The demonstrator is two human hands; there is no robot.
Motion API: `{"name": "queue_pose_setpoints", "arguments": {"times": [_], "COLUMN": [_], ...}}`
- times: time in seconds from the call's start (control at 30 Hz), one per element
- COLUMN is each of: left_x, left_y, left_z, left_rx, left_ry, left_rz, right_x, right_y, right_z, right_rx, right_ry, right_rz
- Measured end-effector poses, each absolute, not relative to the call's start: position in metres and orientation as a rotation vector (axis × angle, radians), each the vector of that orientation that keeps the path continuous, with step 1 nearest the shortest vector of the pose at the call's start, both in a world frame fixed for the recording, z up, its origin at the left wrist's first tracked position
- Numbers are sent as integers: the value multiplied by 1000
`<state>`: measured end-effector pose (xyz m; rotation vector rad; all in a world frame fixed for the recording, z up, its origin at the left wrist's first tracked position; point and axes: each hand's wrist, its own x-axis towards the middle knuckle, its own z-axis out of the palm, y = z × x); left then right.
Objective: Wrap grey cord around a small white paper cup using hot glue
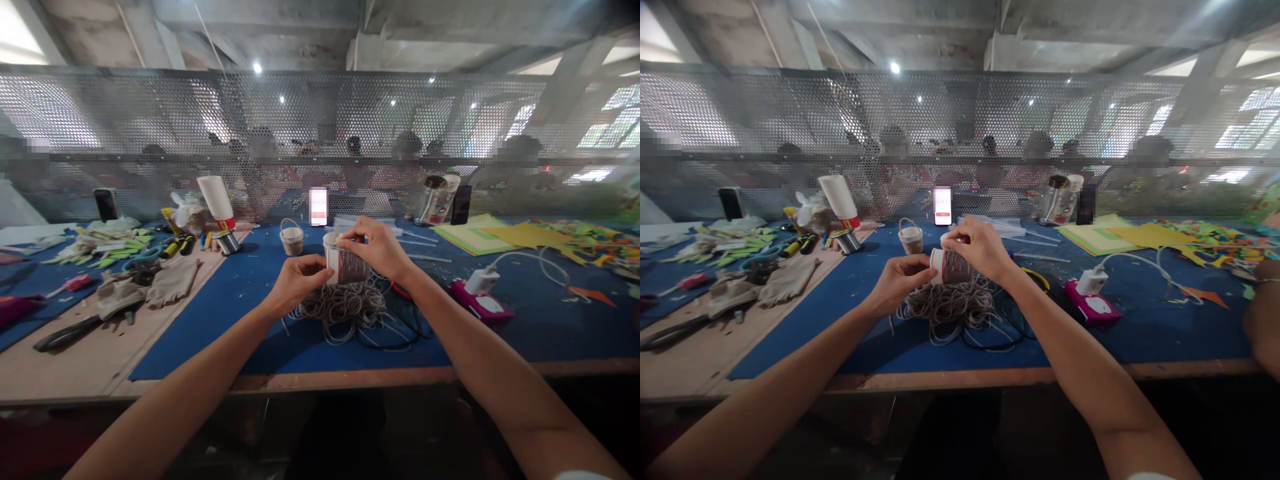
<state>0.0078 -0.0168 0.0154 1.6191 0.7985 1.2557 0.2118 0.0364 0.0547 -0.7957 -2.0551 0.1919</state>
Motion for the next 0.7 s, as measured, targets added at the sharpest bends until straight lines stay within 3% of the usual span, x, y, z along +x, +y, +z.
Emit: {"name": "queue_pose_setpoints", "arguments": {"times": [0.7], "left_x": [5], "left_y": [-4], "left_z": [2], "left_rx": [1500], "left_ry": [801], "left_rz": [1289], "right_x": [217], "right_y": [61], "right_z": [43], "right_rx": [-871], "right_ry": [-1961], "right_rz": [374]}}
